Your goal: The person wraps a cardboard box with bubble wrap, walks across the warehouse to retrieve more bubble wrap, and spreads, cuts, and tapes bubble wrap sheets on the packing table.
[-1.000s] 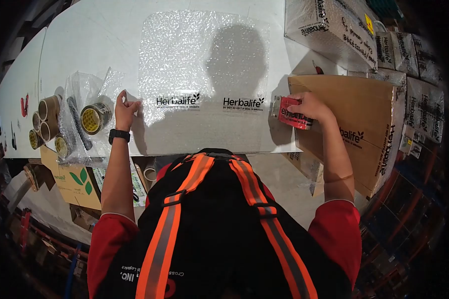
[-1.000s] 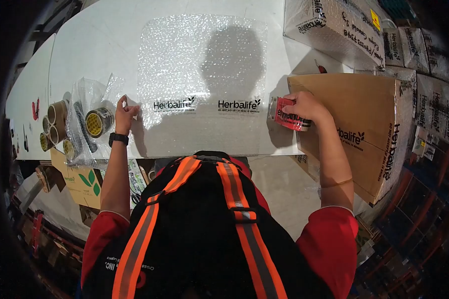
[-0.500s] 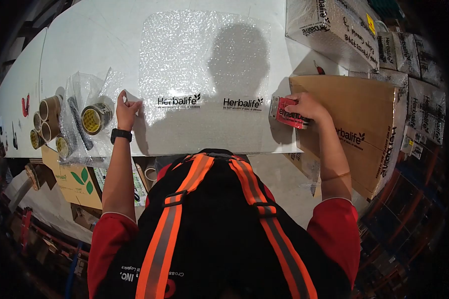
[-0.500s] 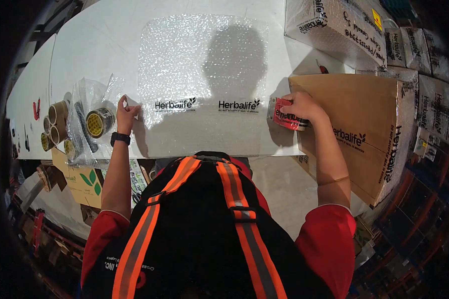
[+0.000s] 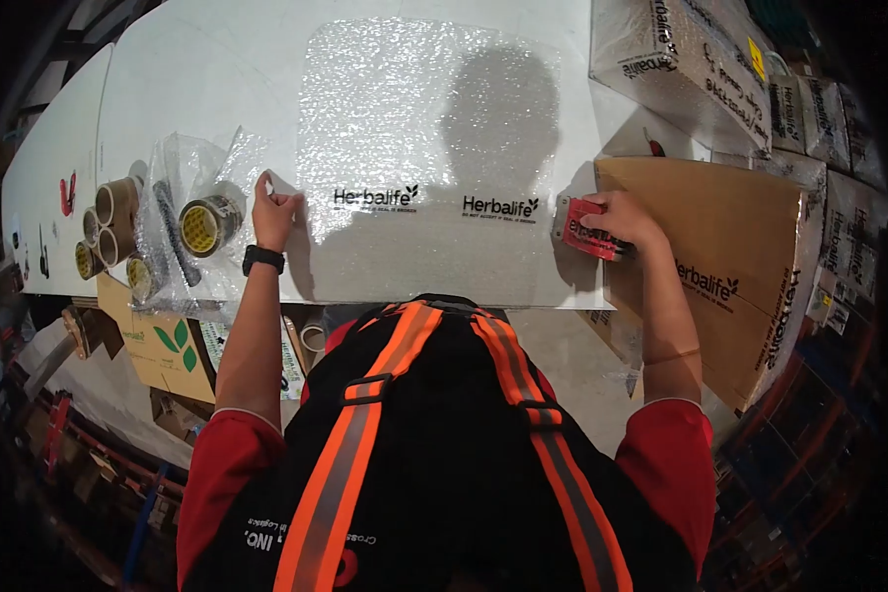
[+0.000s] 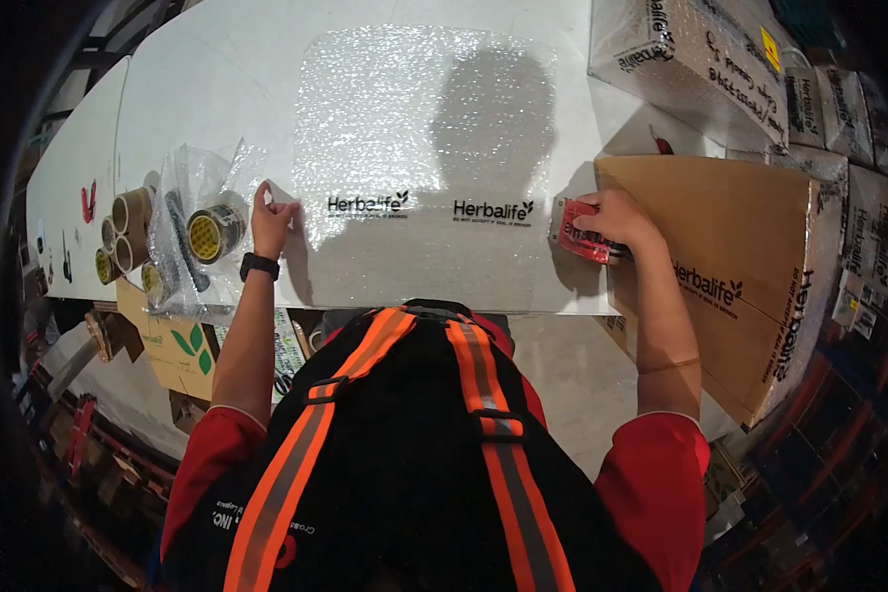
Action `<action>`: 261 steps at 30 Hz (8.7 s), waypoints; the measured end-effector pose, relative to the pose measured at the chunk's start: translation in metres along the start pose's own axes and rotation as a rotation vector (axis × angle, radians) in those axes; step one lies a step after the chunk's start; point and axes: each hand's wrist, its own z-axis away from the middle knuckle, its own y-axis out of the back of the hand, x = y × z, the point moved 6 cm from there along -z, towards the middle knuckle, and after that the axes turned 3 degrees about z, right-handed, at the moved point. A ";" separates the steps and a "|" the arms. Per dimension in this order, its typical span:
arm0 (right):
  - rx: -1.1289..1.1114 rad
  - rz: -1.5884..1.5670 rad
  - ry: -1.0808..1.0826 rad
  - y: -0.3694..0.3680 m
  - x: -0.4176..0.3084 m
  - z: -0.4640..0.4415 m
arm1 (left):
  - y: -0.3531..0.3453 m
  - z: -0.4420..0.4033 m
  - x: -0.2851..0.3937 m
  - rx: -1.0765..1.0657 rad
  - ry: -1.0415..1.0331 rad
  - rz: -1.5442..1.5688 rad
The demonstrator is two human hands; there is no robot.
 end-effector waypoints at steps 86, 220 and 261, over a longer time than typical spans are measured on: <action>0.066 -0.311 0.193 -0.514 0.314 0.181 | -0.215 0.293 -0.038 -0.554 -0.043 -0.665; 0.548 -0.082 -0.298 -0.152 0.003 0.028 | -0.294 0.140 0.136 -0.583 -0.990 -0.680; 1.117 0.067 0.086 -0.004 -0.044 0.140 | -0.201 0.140 0.100 -0.413 -0.746 -0.722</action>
